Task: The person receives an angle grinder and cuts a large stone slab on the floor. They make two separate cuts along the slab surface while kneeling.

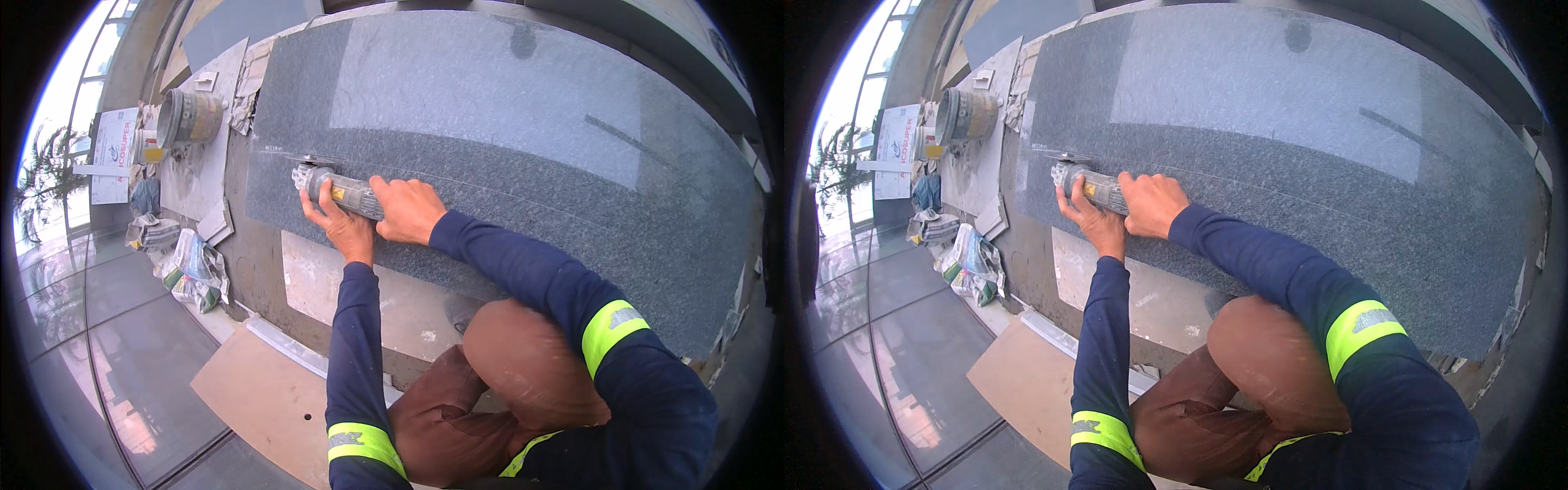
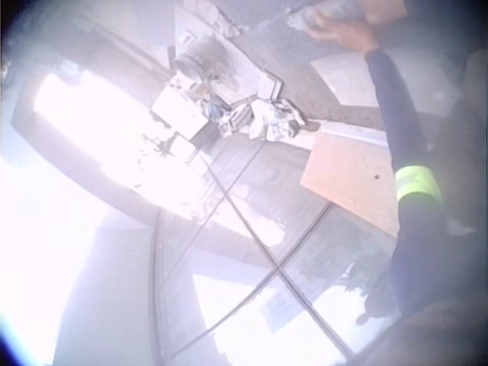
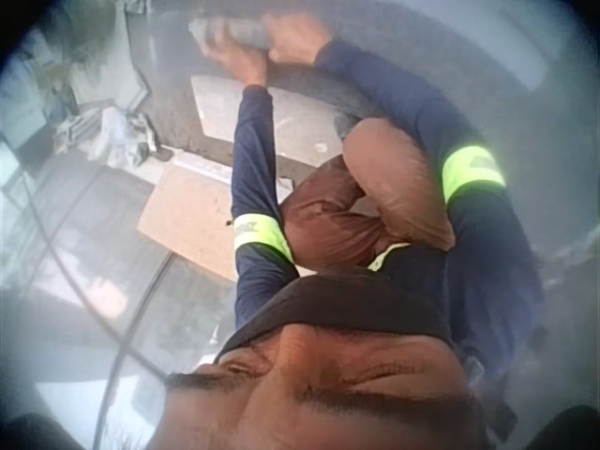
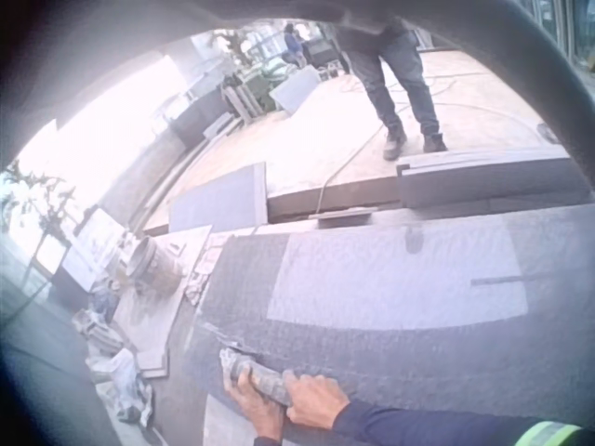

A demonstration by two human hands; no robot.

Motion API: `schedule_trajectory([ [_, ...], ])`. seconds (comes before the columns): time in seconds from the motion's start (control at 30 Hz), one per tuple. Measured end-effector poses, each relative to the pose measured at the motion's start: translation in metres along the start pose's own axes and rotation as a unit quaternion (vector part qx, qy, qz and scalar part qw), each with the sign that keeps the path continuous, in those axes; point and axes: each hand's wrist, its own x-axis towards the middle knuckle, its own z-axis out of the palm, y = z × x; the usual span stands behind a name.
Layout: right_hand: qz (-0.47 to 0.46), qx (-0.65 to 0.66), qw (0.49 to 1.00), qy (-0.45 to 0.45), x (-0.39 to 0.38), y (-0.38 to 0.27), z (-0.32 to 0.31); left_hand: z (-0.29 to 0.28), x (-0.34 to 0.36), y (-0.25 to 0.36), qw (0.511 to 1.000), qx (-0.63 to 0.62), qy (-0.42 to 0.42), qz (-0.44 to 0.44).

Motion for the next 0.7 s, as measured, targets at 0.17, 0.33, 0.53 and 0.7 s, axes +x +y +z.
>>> schedule_trajectory([
  [0.17,0.013,0.007,1.0,-0.011,0.002,0.001,0.004,0.0,0.002,0.001,1.0,0.014,0.009,-0.002],
  [0.33,0.005,0.003,1.0,0.001,0.003,0.004,0.006,0.003,0.002,0.0,0.999,0.031,0.007,-0.004],
  [0.53,-0.025,-0.036,0.999,-0.02,0.002,-0.004,-0.021,0.0,0.0,0.004,0.995,0.042,0.031,0.082],
  [0.7,-0.028,-0.051,0.997,-0.05,0.005,-0.012,-0.042,0.0,0.002,0.015,0.996,0.032,0.022,0.085],
])
